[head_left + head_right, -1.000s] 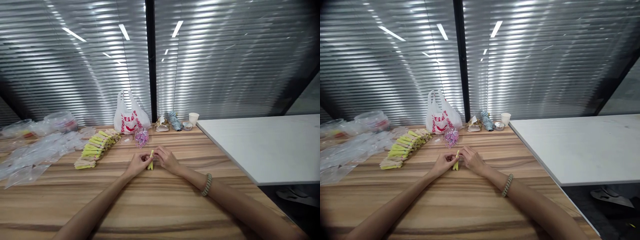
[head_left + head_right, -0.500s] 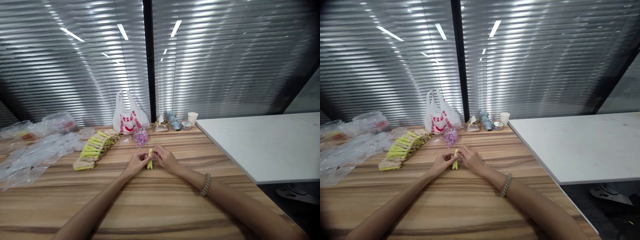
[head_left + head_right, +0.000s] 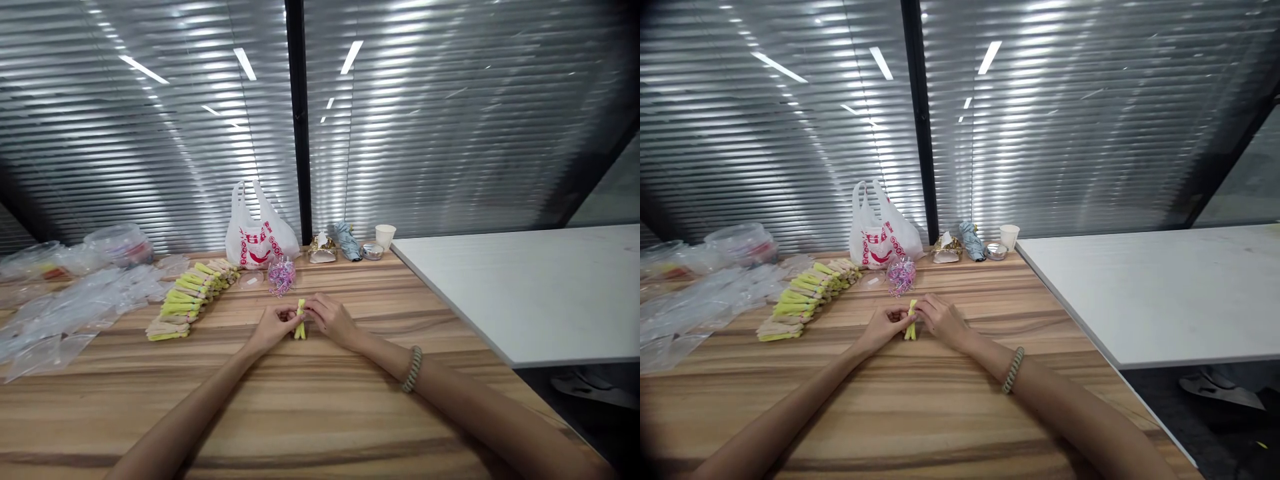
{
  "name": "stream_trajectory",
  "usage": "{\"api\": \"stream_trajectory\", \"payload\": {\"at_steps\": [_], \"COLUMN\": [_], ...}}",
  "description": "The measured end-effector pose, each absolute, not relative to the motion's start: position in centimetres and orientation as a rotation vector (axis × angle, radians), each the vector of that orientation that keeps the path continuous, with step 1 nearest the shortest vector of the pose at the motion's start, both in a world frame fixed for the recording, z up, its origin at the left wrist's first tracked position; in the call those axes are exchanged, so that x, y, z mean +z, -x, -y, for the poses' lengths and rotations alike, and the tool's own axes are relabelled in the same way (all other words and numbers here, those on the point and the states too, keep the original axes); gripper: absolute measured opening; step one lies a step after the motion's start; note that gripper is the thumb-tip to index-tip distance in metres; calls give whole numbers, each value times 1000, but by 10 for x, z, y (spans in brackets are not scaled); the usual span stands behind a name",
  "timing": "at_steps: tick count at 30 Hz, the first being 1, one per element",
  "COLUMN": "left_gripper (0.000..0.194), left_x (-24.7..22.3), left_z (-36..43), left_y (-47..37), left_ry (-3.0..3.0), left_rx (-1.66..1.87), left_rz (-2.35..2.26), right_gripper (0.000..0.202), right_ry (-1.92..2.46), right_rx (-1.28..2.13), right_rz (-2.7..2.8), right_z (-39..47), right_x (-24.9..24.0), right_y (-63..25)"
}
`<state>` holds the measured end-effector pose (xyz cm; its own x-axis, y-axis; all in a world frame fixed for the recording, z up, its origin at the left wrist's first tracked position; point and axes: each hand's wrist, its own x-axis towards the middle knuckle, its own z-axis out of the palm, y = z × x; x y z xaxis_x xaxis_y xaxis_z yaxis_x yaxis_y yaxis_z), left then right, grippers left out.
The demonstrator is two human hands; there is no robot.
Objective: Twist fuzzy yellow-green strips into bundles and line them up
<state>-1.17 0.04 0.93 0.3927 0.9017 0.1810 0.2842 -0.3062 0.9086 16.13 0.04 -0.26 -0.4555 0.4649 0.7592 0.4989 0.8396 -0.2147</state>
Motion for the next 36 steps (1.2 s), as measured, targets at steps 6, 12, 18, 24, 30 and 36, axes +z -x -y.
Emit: {"api": "stream_trajectory", "payload": {"at_steps": [6, 12, 18, 24, 30, 36], "left_gripper": [37, 35, 34, 34, 34, 34], "left_x": [10, 11, 12, 14, 12, 10], "left_z": [0, 1, 2, 3, 2, 1], "left_y": [12, 11, 11, 10, 10, 10], "left_ry": [-1818, -1868, -1890, -1898, -1917, -1939], "left_rx": [913, 925, 943, 932, 923, 922], "left_rz": [-1043, -1072, -1097, -1110, -1087, -1091], "right_gripper": [16, 16, 15, 14, 13, 14], "right_ry": [690, 684, 690, 690, 696, 667], "right_rx": [-59, -71, -61, -66, -53, -68], "right_rz": [2121, 2123, 2132, 2141, 2114, 2096], "right_z": [0, 0, -1, 0, 0, 1], "right_x": [-4, -3, -4, -3, -2, -1], "right_y": [-162, -161, -161, -161, -160, -159]}}
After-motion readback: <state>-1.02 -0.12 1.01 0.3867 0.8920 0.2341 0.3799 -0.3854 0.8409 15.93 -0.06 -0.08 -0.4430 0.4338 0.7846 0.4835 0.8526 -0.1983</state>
